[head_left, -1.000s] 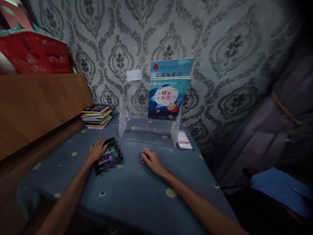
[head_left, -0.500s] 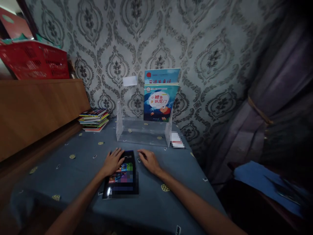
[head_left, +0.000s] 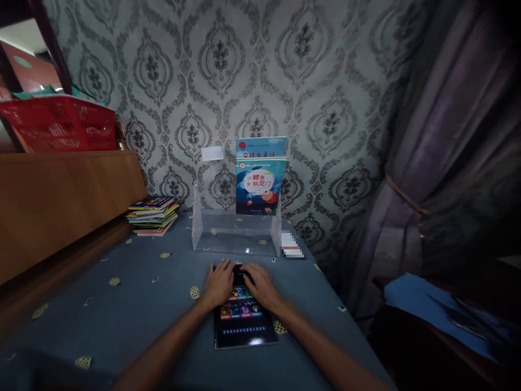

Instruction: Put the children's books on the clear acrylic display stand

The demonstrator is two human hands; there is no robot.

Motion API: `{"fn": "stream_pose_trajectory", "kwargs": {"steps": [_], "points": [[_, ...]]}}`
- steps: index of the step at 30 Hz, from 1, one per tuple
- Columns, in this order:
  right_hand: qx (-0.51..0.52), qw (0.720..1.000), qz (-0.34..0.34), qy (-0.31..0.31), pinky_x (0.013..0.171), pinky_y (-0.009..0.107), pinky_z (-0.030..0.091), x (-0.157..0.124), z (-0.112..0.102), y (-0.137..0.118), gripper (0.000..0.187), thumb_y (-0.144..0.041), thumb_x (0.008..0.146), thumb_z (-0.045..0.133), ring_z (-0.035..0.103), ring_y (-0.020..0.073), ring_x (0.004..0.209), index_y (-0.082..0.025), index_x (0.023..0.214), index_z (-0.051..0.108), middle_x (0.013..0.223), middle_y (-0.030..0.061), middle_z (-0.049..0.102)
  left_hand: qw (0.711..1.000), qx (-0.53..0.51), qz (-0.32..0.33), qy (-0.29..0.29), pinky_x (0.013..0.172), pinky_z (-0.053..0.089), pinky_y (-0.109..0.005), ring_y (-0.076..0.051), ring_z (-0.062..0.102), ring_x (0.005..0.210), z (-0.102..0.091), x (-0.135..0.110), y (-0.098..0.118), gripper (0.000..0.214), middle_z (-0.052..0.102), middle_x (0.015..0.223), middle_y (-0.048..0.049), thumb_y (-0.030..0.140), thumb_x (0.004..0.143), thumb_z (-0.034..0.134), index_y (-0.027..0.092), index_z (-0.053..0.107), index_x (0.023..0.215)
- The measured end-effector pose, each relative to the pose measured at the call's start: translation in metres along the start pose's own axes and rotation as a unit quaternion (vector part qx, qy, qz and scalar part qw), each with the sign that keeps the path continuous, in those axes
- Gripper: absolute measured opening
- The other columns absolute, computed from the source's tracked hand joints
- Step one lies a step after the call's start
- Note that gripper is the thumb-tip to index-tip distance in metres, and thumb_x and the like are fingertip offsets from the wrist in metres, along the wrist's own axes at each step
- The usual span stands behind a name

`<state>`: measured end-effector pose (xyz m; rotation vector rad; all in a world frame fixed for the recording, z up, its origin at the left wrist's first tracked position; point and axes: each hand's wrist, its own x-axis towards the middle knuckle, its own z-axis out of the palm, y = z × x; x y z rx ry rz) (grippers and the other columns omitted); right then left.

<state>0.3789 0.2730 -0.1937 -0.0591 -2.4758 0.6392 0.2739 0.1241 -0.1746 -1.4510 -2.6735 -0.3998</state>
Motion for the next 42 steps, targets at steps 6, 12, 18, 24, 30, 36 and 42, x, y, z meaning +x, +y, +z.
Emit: {"fn": "stream_pose_trajectory", "kwargs": {"steps": [6, 12, 18, 24, 30, 36, 42], "points": [[-0.055, 0.998, -0.011, -0.020, 0.106, 0.049, 0.049, -0.002, -0.006, 0.012, 0.035, -0.016, 0.092, 0.050, 0.064, 0.0268, 0.117, -0.017, 0.121, 0.068, 0.121, 0.0131, 0.071, 1.000, -0.015, 0.012, -0.003, 0.122, 0.031, -0.055, -0.025, 0.039, 0.149, 0.009, 0.019, 0.015, 0.049, 0.049, 0.155, -0.0121, 0.014, 0.100, 0.031, 0.018, 0.049, 0.146], [-0.092, 0.995, 0.016, -0.028, 0.116, 0.053, 0.041, -0.007, -0.009, 0.018, 0.043, -0.020, 0.094, 0.050, 0.057, 0.0286, 0.133, -0.015, 0.135, 0.062, 0.139, 0.0164, 0.064, 0.998, -0.022, 0.050, -0.009, 0.123, 0.030, -0.054, -0.024, 0.041, 0.148, 0.010, 0.032, 0.020, 0.050, 0.051, 0.154, -0.0125, 0.014, 0.100, 0.031, 0.016, 0.050, 0.145], [-0.106, 0.990, 0.064, -0.061, 0.120, 0.055, 0.035, -0.007, -0.017, 0.014, 0.050, -0.028, 0.096, 0.053, 0.047, 0.0305, 0.143, -0.014, 0.143, 0.056, 0.150, 0.0187, 0.054, 0.997, -0.022, 0.070, -0.005, 0.122, 0.030, -0.057, -0.025, 0.041, 0.148, 0.012, 0.033, 0.019, 0.050, 0.051, 0.153, -0.0127, 0.015, 0.099, 0.032, 0.017, 0.052, 0.145], [-0.096, 0.986, 0.097, -0.100, 0.124, 0.056, 0.027, -0.008, -0.026, 0.008, 0.055, -0.031, 0.098, 0.051, 0.040, 0.0283, 0.148, -0.014, 0.149, 0.050, 0.155, 0.0172, 0.047, 0.993, -0.023, 0.111, 0.019, 0.124, 0.029, -0.055, -0.025, 0.044, 0.146, 0.023, 0.034, 0.017, 0.048, 0.053, 0.152, -0.0120, 0.015, 0.098, 0.036, 0.018, 0.053, 0.143], [-0.110, 0.979, 0.130, -0.113, 0.124, 0.056, 0.024, -0.006, -0.028, 0.003, 0.057, -0.036, 0.098, 0.051, 0.035, 0.0301, 0.150, -0.009, 0.149, 0.050, 0.157, 0.0207, 0.043, 0.992, -0.033, 0.124, 0.004, 0.123, 0.033, -0.049, -0.025, 0.042, 0.147, 0.028, 0.038, 0.013, 0.049, 0.051, 0.153, -0.0146, 0.015, 0.097, 0.038, 0.013, 0.053, 0.144], [-0.127, 0.980, 0.125, -0.091, 0.123, 0.058, 0.025, -0.008, -0.019, 0.006, 0.055, -0.033, 0.097, 0.051, 0.038, 0.0308, 0.149, -0.014, 0.149, 0.051, 0.156, 0.0185, 0.045, 0.991, -0.012, 0.135, 0.003, 0.123, 0.033, -0.052, -0.025, 0.044, 0.146, 0.027, 0.038, 0.016, 0.056, 0.051, 0.154, -0.0126, 0.010, 0.093, 0.037, 0.016, 0.051, 0.146], [-0.137, 0.979, 0.120, -0.090, 0.123, 0.060, 0.025, -0.011, -0.017, 0.005, 0.054, -0.031, 0.098, 0.049, 0.037, 0.0314, 0.149, -0.015, 0.150, 0.050, 0.157, 0.0181, 0.044, 0.995, -0.006, 0.100, -0.001, 0.123, 0.035, -0.051, -0.027, 0.046, 0.145, 0.021, 0.034, 0.025, 0.057, 0.052, 0.153, -0.0117, 0.008, 0.090, 0.038, 0.017, 0.055, 0.143]]}}
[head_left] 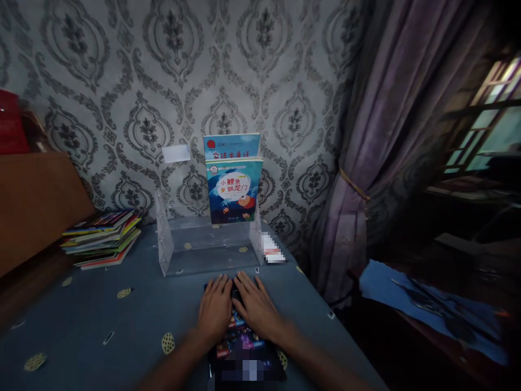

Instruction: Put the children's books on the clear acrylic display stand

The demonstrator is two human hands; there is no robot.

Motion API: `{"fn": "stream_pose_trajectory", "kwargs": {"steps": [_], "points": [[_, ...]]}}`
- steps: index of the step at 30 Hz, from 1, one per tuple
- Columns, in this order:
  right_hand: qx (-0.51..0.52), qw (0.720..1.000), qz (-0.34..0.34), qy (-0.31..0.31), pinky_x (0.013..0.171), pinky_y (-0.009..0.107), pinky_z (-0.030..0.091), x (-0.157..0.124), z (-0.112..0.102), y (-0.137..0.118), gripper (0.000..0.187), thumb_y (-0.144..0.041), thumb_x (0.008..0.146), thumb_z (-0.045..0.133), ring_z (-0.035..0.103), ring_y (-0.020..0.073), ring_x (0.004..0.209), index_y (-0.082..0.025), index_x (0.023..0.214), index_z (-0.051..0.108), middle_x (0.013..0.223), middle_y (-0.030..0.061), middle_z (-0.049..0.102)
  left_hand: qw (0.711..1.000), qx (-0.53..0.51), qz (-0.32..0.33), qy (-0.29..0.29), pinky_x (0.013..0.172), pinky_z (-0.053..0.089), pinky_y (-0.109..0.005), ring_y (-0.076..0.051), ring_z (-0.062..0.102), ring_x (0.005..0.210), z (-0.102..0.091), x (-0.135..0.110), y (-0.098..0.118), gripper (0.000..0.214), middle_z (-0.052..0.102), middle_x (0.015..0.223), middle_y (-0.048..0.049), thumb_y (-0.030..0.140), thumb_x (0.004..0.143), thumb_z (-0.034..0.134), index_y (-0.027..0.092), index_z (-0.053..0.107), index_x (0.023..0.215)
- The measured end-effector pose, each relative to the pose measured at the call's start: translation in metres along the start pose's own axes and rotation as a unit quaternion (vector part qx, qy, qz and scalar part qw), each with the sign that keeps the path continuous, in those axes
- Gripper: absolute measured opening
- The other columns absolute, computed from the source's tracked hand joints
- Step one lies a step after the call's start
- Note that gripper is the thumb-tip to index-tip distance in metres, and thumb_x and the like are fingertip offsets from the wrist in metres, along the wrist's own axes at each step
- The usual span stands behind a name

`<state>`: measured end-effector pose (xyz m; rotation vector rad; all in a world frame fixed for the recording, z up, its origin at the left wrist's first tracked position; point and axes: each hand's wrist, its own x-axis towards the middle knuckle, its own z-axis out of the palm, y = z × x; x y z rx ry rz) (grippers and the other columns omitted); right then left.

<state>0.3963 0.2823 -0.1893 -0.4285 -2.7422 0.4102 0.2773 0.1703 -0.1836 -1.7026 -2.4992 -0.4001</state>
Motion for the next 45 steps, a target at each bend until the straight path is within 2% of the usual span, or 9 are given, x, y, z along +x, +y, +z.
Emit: {"fn": "stream_pose_trajectory", "kwargs": {"steps": [5, 11, 15, 19, 26, 30, 33, 39, 45], "points": [[-0.010, 0.999, 0.011, -0.035, 0.124, 0.059, 0.024, 0.001, -0.006, 0.002, 0.056, -0.035, 0.101, 0.046, 0.035, 0.0303, 0.151, -0.014, 0.152, 0.046, 0.159, 0.0163, 0.040, 0.999, -0.039, 0.005, 0.022, 0.121, 0.038, -0.050, -0.026, 0.052, 0.139, 0.005, 0.000, -0.004, 0.052, 0.058, 0.147, -0.0111, 0.010, 0.091, 0.039, 0.019, 0.059, 0.139], [-0.037, 0.998, 0.003, -0.051, 0.124, 0.056, 0.029, -0.002, -0.002, 0.010, 0.056, -0.040, 0.104, 0.041, 0.033, 0.0301, 0.151, -0.016, 0.154, 0.044, 0.161, 0.0148, 0.037, 0.994, -0.094, 0.039, 0.030, 0.122, 0.035, -0.053, -0.026, 0.046, 0.145, 0.016, -0.005, -0.019, 0.048, 0.052, 0.153, -0.0120, 0.021, 0.095, 0.047, 0.019, 0.054, 0.143], [-0.046, 0.998, -0.004, -0.036, 0.123, 0.054, 0.032, -0.013, 0.006, 0.015, 0.058, -0.040, 0.103, 0.042, 0.031, 0.0314, 0.152, -0.015, 0.155, 0.043, 0.162, 0.0149, 0.034, 0.996, -0.062, 0.061, 0.036, 0.122, 0.035, -0.051, -0.025, 0.044, 0.146, 0.013, -0.010, -0.018, 0.047, 0.052, 0.153, -0.0115, 0.025, 0.098, 0.045, 0.018, 0.053, 0.144], [-0.050, 0.998, -0.002, -0.034, 0.123, 0.054, 0.031, -0.020, 0.006, 0.009, 0.057, -0.037, 0.101, 0.046, 0.033, 0.0315, 0.151, -0.015, 0.154, 0.045, 0.161, 0.0147, 0.035, 0.996, -0.013, 0.072, 0.041, 0.119, 0.040, -0.051, -0.027, 0.047, 0.143, 0.011, -0.011, -0.013, 0.046, 0.054, 0.151, -0.0138, 0.022, 0.099, 0.044, 0.016, 0.054, 0.143], [-0.047, 0.998, 0.016, -0.033, 0.122, 0.056, 0.032, -0.018, -0.008, -0.006, 0.056, -0.031, 0.099, 0.048, 0.035, 0.0318, 0.150, -0.011, 0.151, 0.048, 0.159, 0.0176, 0.040, 0.988, 0.049, 0.088, 0.117, 0.110, 0.048, -0.051, -0.030, 0.056, 0.134, 0.007, -0.015, -0.008, 0.037, 0.061, 0.143, -0.0157, 0.016, 0.096, 0.048, 0.016, 0.062, 0.130], [-0.036, 0.999, 0.002, -0.028, 0.120, 0.057, 0.033, -0.019, -0.013, -0.009, 0.053, -0.031, 0.099, 0.048, 0.036, 0.0312, 0.150, -0.013, 0.149, 0.051, 0.158, 0.0178, 0.042, 0.992, 0.035, 0.076, 0.093, 0.105, 0.051, -0.048, -0.029, 0.063, 0.124, -0.009, -0.017, -0.008, 0.034, 0.067, 0.133, -0.0136, 0.016, 0.096, 0.049, 0.017, 0.064, 0.126], [-0.025, 0.999, -0.004, -0.034, 0.122, 0.057, 0.031, -0.023, -0.016, -0.011, 0.053, -0.034, 0.102, 0.046, 0.033, 0.0304, 0.151, -0.012, 0.149, 0.050, 0.158, 0.0188, 0.042, 0.993, 0.003, 0.083, 0.081, 0.109, 0.049, -0.048, -0.029, 0.061, 0.126, -0.015, -0.017, -0.012, 0.034, 0.066, 0.136, -0.0129, 0.017, 0.096, 0.050, 0.016, 0.064, 0.128], [-0.004, 0.998, -0.017, -0.065, 0.122, 0.056, 0.029, -0.029, -0.026, -0.008, 0.056, -0.041, 0.104, 0.043, 0.030, 0.0301, 0.153, -0.009, 0.150, 0.047, 0.159, 0.0208, 0.040, 0.988, -0.059, 0.125, 0.063, 0.112, 0.047, -0.048, -0.026, 0.058, 0.132, -0.014, -0.017, -0.032, 0.036, 0.062, 0.142, -0.0126, 0.022, 0.100, 0.047, 0.017, 0.061, 0.132], [0.030, 0.997, -0.046, -0.056, 0.121, 0.057, 0.031, -0.019, -0.024, 0.011, 0.056, -0.043, 0.103, 0.046, 0.031, 0.0315, 0.152, -0.013, 0.150, 0.047, 0.160, 0.0217, 0.039, 0.985, -0.088, 0.138, 0.047, 0.115, 0.045, -0.046, -0.023, 0.053, 0.138, -0.012, -0.017, -0.045, 0.039, 0.057, 0.148, -0.0091, 0.027, 0.103, 0.041, 0.021, 0.058, 0.137]]}}
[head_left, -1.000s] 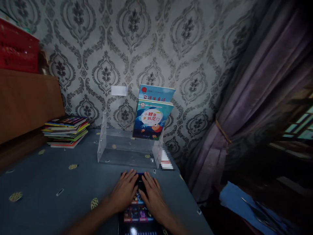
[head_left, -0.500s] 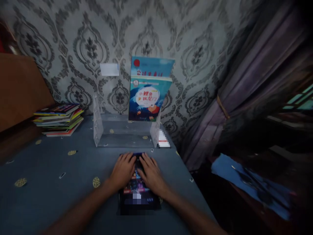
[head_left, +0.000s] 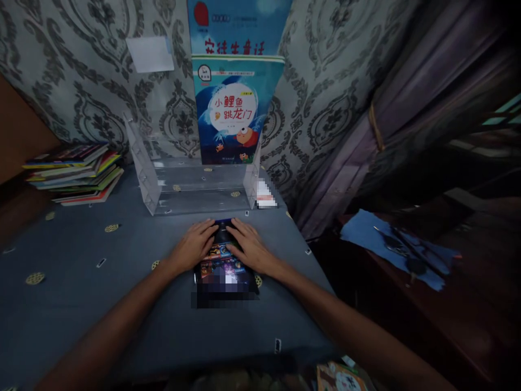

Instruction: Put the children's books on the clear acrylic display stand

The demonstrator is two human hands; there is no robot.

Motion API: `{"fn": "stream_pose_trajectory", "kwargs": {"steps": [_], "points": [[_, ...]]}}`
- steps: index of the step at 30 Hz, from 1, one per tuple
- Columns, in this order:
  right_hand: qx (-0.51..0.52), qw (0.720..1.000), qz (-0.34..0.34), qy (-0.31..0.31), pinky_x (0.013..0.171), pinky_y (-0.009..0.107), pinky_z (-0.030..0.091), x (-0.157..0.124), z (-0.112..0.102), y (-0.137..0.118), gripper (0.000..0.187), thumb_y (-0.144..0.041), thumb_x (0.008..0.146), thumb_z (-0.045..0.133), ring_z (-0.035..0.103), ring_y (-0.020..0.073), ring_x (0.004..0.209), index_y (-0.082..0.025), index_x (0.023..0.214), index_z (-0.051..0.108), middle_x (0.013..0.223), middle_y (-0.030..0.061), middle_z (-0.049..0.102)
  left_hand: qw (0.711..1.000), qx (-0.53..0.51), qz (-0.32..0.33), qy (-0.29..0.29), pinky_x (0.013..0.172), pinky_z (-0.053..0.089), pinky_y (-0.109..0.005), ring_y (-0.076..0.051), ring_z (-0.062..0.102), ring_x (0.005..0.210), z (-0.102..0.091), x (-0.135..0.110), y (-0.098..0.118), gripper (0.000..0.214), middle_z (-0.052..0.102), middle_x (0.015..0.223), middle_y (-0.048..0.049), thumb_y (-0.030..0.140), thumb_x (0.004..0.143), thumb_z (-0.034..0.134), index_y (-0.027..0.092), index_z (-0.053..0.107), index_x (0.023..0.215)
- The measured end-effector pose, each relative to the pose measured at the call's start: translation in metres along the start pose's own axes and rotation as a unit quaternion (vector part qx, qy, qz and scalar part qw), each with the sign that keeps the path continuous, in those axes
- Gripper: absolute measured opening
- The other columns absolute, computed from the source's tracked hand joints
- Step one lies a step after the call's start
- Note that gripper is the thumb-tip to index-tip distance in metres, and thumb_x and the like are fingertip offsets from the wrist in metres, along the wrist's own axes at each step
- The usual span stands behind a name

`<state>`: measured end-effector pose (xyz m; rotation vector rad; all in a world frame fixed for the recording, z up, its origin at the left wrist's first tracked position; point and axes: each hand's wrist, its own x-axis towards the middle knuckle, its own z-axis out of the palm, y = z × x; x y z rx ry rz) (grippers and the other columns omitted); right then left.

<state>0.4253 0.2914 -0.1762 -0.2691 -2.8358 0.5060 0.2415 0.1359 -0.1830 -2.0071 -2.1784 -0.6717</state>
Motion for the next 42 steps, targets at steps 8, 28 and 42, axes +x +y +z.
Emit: {"fn": "stream_pose_trajectory", "kwargs": {"steps": [8, 28, 42], "points": [[0.034, 0.999, -0.006, 0.025, 0.119, 0.055, 0.035, 0.009, 0.000, 0.016, 0.055, -0.046, 0.100, 0.052, 0.042, 0.0313, 0.145, -0.015, 0.145, 0.052, 0.156, 0.0193, 0.045, 0.996, 0.078, -0.034, -0.002, 0.114, 0.043, -0.051, -0.029, 0.052, 0.136, -0.005, 0.002, 0.011, 0.039, 0.060, 0.143, -0.0153, 0.029, 0.102, 0.042, 0.015, 0.059, 0.134], [0.150, 0.982, 0.009, 0.113, 0.092, 0.042, 0.052, 0.003, -0.010, 0.005, 0.029, -0.023, 0.101, 0.049, 0.064, 0.0242, 0.099, -0.016, 0.122, 0.067, 0.104, 0.0102, 0.073, 0.990, 0.127, 0.026, -0.058, 0.105, 0.050, -0.046, -0.027, 0.062, 0.121, -0.026, 0.031, -0.011, 0.040, 0.067, 0.131, -0.0130, 0.028, 0.103, 0.036, 0.017, 0.063, 0.131], [0.206, 0.967, 0.056, 0.138, 0.084, 0.033, 0.054, 0.005, -0.010, 0.013, 0.029, -0.019, 0.099, 0.053, 0.069, 0.0189, 0.091, -0.017, 0.123, 0.067, 0.101, 0.0076, 0.075, 0.992, 0.068, 0.040, -0.102, 0.116, 0.039, -0.055, -0.029, 0.050, 0.141, -0.017, 0.027, 0.025, 0.040, 0.056, 0.149, -0.0124, 0.032, 0.105, 0.039, 0.022, 0.061, 0.137]]}}
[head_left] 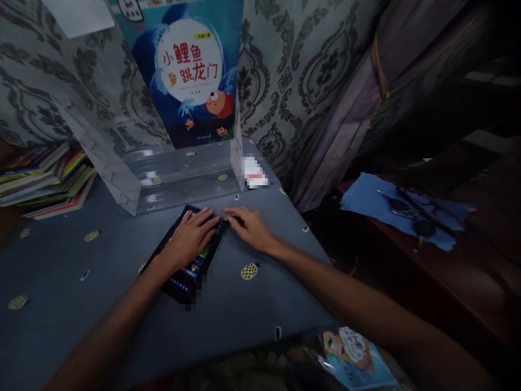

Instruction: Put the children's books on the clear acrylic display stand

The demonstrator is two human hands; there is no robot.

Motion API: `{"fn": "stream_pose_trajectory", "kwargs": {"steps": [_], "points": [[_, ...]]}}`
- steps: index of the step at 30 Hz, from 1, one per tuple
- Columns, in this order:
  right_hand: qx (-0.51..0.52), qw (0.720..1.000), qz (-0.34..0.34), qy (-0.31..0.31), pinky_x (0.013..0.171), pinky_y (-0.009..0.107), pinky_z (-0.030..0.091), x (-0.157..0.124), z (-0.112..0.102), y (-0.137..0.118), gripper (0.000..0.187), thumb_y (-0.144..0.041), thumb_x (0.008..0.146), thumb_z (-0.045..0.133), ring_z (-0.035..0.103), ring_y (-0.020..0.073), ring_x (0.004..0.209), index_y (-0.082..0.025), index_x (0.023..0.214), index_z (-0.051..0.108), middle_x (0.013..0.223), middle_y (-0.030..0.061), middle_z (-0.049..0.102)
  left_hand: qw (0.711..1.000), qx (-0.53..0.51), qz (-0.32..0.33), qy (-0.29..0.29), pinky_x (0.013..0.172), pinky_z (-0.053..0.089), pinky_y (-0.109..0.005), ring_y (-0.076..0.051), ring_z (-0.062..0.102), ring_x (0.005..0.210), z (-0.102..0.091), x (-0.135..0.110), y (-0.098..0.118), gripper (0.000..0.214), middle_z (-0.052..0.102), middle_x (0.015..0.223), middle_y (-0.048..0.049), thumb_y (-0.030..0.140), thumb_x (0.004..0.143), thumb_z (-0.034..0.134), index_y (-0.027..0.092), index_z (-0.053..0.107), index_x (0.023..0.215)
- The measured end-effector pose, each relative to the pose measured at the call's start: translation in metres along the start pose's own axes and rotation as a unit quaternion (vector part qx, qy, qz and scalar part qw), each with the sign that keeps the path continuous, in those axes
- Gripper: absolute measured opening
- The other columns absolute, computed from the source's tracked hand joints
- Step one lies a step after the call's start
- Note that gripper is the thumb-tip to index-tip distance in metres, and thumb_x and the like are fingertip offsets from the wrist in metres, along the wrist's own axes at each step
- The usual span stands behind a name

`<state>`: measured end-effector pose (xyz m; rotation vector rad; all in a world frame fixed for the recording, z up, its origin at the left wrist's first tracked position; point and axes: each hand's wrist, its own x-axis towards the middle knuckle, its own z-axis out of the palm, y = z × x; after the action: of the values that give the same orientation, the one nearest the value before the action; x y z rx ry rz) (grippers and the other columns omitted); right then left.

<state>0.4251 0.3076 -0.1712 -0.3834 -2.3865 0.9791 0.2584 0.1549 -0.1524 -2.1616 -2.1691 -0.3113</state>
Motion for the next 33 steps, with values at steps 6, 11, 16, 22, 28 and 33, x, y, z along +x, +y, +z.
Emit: {"fn": "stream_pose_trajectory", "kwargs": {"steps": [6, 11, 16, 22, 28, 33], "points": [[-0.017, 1.000, 0.004, 0.014, 0.083, 0.034, 0.054, 0.000, 0.000, 0.000, 0.028, -0.018, 0.099, 0.051, 0.069, 0.0193, 0.086, -0.017, 0.119, 0.071, 0.094, 0.0069, 0.076, 1.000, 0.001, 0.016, -0.009, 0.117, 0.035, -0.059, -0.030, 0.046, 0.144, 0.001, 0.000, 0.002, 0.041, 0.053, 0.152, -0.0117, 0.035, 0.106, 0.040, 0.029, 0.058, 0.142], [-0.025, 1.000, 0.005, 0.015, 0.083, 0.035, 0.055, 0.000, -0.002, 0.002, 0.028, -0.017, 0.098, 0.050, 0.070, 0.0212, 0.090, -0.016, 0.116, 0.072, 0.095, 0.0076, 0.077, 1.000, -0.001, 0.015, -0.021, 0.117, 0.034, -0.062, -0.031, 0.044, 0.144, 0.001, 0.000, 0.001, 0.041, 0.051, 0.153, -0.0112, 0.037, 0.106, 0.041, 0.034, 0.057, 0.143], [-0.065, 0.998, -0.023, 0.009, 0.085, 0.036, 0.054, -0.003, -0.001, 0.001, 0.030, -0.019, 0.099, 0.048, 0.068, 0.0212, 0.089, -0.019, 0.117, 0.072, 0.095, 0.0067, 0.076, 0.998, -0.044, 0.033, -0.044, 0.119, 0.030, -0.059, -0.029, 0.038, 0.148, -0.001, -0.002, -0.009, 0.042, 0.047, 0.157, -0.0085, 0.037, 0.106, 0.040, 0.034, 0.053, 0.146], [-0.139, 0.986, -0.092, -0.014, 0.085, 0.039, 0.052, -0.012, 0.001, -0.014, 0.027, -0.022, 0.100, 0.048, 0.064, 0.0237, 0.087, -0.018, 0.111, 0.072, 0.093, 0.0085, 0.075, 0.996, -0.057, 0.040, -0.058, 0.122, 0.024, -0.057, -0.025, 0.034, 0.151, -0.003, -0.006, -0.015, 0.044, 0.043, 0.160, -0.0086, 0.036, 0.107, 0.035, 0.032, 0.047, 0.149], [-0.123, 0.987, -0.091, -0.057, 0.084, 0.039, 0.053, -0.020, 0.011, -0.025, 0.026, -0.027, 0.100, 0.049, 0.066, 0.0248, 0.090, -0.018, 0.110, 0.071, 0.098, 0.0110, 0.075, 0.998, -0.028, 0.018, -0.060, 0.121, 0.019, -0.063, -0.028, 0.033, 0.151, -0.005, -0.006, -0.010, 0.044, 0.042, 0.161, -0.0066, 0.039, 0.107, 0.033, 0.034, 0.047, 0.149], [-0.093, 0.989, -0.087, -0.070, 0.092, 0.043, 0.052, -0.019, 0.014, -0.024, 0.030, -0.027, 0.099, 0.052, 0.065, 0.0260, 0.101, -0.017, 0.121, 0.069, 0.109, 0.0116, 0.075, 0.998, 0.038, -0.048, -0.031, 0.115, 0.031, -0.065, -0.034, 0.039, 0.146, -0.006, -0.006, -0.004, 0.045, 0.048, 0.156, -0.0109, 0.037, 0.107, 0.033, 0.030, 0.048, 0.149]]}}
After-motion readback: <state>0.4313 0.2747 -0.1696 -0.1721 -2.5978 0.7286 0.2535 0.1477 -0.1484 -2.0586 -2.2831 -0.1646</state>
